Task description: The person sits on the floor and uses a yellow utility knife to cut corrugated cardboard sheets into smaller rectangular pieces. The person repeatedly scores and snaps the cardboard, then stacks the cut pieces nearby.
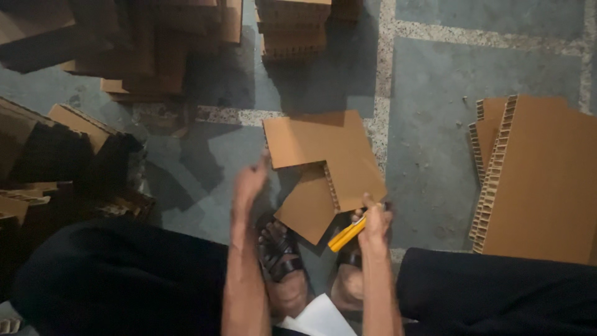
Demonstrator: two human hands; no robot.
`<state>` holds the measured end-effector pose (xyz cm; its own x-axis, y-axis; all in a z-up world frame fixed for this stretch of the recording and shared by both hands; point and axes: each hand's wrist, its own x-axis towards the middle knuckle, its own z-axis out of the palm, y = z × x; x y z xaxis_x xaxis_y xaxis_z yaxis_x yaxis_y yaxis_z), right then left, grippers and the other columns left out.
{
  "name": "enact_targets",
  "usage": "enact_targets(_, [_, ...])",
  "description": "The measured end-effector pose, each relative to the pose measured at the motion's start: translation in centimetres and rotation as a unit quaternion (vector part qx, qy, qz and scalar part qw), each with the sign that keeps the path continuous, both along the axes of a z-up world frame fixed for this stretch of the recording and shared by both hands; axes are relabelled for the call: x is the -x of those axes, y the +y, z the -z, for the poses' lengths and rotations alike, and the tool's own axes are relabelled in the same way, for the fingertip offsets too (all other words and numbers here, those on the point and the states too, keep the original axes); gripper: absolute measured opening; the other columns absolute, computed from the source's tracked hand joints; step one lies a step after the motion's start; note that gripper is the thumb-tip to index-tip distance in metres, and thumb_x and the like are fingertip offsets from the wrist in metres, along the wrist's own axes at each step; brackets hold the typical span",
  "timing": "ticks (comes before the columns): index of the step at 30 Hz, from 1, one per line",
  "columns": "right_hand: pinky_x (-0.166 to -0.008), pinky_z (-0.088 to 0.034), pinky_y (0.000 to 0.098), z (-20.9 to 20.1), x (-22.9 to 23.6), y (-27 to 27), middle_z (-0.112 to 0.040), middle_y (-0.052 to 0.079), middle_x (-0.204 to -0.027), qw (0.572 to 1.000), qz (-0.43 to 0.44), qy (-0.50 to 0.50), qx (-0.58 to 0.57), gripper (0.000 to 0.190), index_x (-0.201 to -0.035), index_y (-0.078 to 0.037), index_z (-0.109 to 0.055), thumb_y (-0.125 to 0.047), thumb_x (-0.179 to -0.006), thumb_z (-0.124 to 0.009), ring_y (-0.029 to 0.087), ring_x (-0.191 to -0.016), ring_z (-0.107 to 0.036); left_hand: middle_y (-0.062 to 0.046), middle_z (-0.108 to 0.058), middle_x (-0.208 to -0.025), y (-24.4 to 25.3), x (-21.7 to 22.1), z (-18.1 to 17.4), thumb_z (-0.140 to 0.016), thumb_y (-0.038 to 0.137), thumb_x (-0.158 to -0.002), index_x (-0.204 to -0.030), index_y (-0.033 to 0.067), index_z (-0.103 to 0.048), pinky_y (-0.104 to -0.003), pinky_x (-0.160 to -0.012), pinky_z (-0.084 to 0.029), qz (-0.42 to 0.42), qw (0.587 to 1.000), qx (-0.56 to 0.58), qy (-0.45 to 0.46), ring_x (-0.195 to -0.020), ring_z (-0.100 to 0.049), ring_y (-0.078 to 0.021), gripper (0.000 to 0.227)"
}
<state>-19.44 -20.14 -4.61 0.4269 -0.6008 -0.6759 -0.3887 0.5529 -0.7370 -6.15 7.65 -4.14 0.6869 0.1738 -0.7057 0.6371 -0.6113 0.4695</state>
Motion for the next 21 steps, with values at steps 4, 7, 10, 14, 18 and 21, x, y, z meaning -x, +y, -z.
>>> enact_targets(4, [-0.04,-0.045,0.0279,1.3,0.0,0.4,-0.059,0.002,-0.076,0.995,0.019,-0.084,0.04,0.028,-0.11,-0.014,-0.051,-0.005,-0.088,-0.066,0.011,-0.048,-0.053,-0.026,-0.06,-0.13,-3.1,3.9,3.3,-0.03,0.086,-0.089,-0.139,0.0017,-0.057,-0.063,-0.103,-0.033,-0.025,0.992,0.096,0.073,-0.131,-0.048,-0.0452,0.102])
enact_targets(7, [-0.041,-0.044,0.0289,2.0,-0.4,1.0,-0.056,0.004,-0.074,0.994,0.06,-0.08,0.034,0.029,-0.111,-0.009,-0.049,-0.005,-0.091,-0.07,0.013,-0.048,-0.052,-0.023,-0.071,-0.118,-5.4,3.9,4.3,-0.041,0.079,-0.091,-0.131,-0.0017,-0.066,-0.044,-0.1,-0.048,0.075,0.98,0.181,0.039,-0.116,-0.065,-0.0331,0.093])
enact_targets(10, [-0.041,-0.042,0.0288,2.2,0.1,1.9,-0.055,0.006,-0.074,0.997,0.066,-0.043,0.01,0.031,-0.109,-0.006,-0.045,-0.005,-0.094,-0.072,0.014,-0.049,-0.052,-0.021,-0.076,-0.106,-7.0,5.0,4.2,-0.071,0.051,-0.083,-0.122,-0.0039,-0.068,-0.044,-0.086,-0.057,0.06,0.97,0.233,0.027,-0.098,-0.073,-0.0315,0.068])
enact_targets(14, [-0.041,-0.04,0.0261,0.9,0.8,1.2,-0.058,0.005,-0.079,0.999,-0.033,-0.016,-0.004,0.03,-0.112,-0.004,-0.051,-0.002,-0.089,-0.069,0.011,-0.051,-0.05,-0.015,-0.078,-0.103,-8.2,6.3,5.4,-0.063,0.032,-0.094,-0.117,-0.0033,-0.073,-0.036,-0.085,-0.055,-0.062,0.955,0.276,-0.088,-0.094,-0.072,-0.0227,0.043])
enact_targets(18, [-0.04,-0.041,0.0268,-2.7,0.5,-0.9,-0.059,0.005,-0.079,0.981,-0.164,0.1,-0.002,0.038,-0.119,-0.006,-0.051,-0.001,-0.085,-0.069,0.011,-0.051,-0.047,-0.012,-0.077,-0.107,-8.5,7.2,9.6,-0.061,0.024,-0.096,-0.12,-0.0036,-0.072,-0.034,-0.085,-0.054,-0.201,0.906,0.366,-0.065,-0.097,-0.068,-0.0212,0.038])
enact_targets(21, [-0.04,-0.038,0.0253,-4.6,0.1,-1.5,-0.057,0.003,-0.078,0.968,-0.222,0.115,-0.022,0.049,-0.126,-0.014,-0.05,-0.002,-0.083,-0.07,0.01,-0.05,-0.046,-0.01,-0.075,-0.111,-9.7,7.5,13.4,-0.059,0.022,-0.097,-0.123,-0.002,-0.069,-0.032,-0.089,-0.053,-0.263,0.851,0.451,-0.05,-0.101,-0.068,-0.0193,0.037])
